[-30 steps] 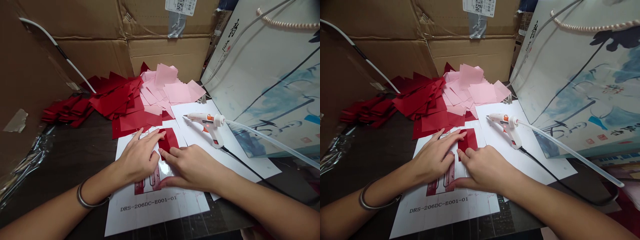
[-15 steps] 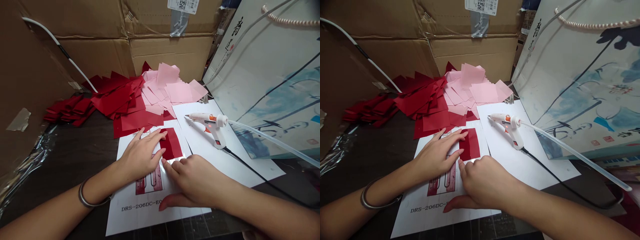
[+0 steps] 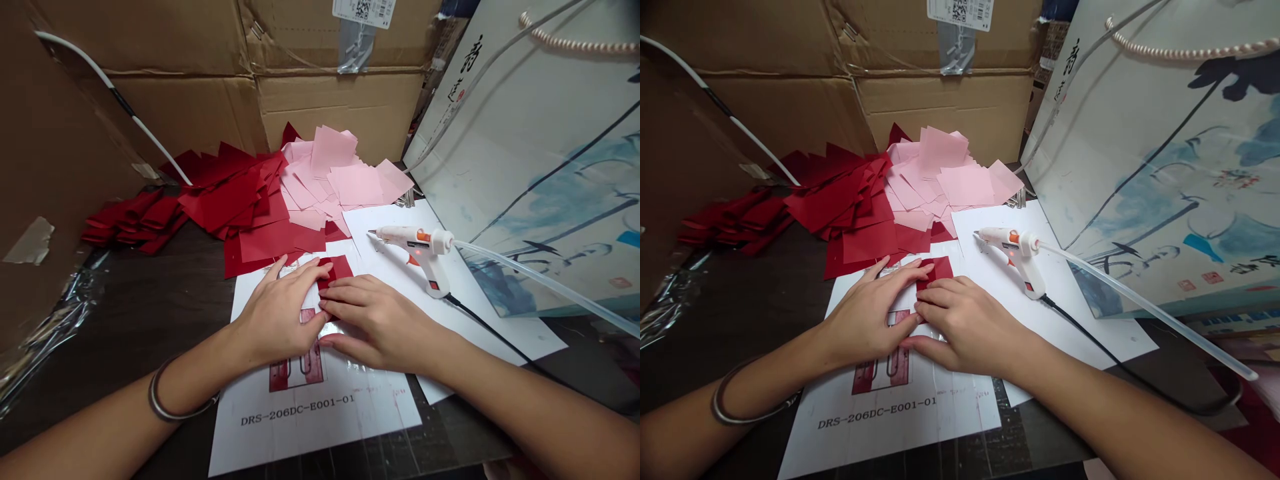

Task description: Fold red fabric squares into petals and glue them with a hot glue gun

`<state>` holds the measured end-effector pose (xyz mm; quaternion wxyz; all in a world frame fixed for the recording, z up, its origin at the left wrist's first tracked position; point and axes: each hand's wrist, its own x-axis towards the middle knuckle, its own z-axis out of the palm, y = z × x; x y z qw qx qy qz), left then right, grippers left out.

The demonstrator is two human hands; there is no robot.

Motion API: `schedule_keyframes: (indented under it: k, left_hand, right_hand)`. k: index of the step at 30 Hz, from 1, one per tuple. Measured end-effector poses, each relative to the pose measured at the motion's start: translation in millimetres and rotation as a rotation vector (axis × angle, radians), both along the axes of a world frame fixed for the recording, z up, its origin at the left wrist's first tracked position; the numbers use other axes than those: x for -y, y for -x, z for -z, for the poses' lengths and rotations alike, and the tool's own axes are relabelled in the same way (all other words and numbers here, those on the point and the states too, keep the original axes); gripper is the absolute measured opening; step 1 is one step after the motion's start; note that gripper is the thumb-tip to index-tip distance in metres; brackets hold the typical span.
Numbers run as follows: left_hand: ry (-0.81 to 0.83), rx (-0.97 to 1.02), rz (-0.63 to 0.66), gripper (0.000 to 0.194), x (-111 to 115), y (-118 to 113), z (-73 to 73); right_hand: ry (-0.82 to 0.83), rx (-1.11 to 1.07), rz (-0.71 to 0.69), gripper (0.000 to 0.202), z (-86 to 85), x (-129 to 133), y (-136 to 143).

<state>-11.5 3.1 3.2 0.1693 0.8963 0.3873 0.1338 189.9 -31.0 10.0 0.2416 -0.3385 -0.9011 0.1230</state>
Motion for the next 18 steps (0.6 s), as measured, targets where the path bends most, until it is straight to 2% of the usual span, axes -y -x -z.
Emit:
schedule_keyframes:
  k: [5,8,13,15,18]
  left_hand:
    - [0.023,0.096,-0.026,0.055,1.3,-0.2,-4.1]
    - [0.061,0.309,-0.108,0.046,1.7,0.1,-7.1]
    - [0.340,0.645,-0.157,0.037,1.0,1.7,-4.2]
    - [0.450,0.683,-0.158,0.036,0.1,2.3,-2.0]
    - [0.512,0.659,-0.154,0.035,-1.3,2.4,-0.8]
  right_hand:
    - [0.047,0.063,-0.002,0.039,-2.1,0.0,-0.1]
    - [0.049,0.086,0.007,0.041,-3.3,0.8,-0.3]
    - [0.065,0.100,0.017,0.042,-3.8,0.8,0.2]
    - [0.066,0.096,0.014,0.040,-3.8,0.4,0.3]
    - [0.063,0.085,0.010,0.038,-4.0,-0.1,0.2]
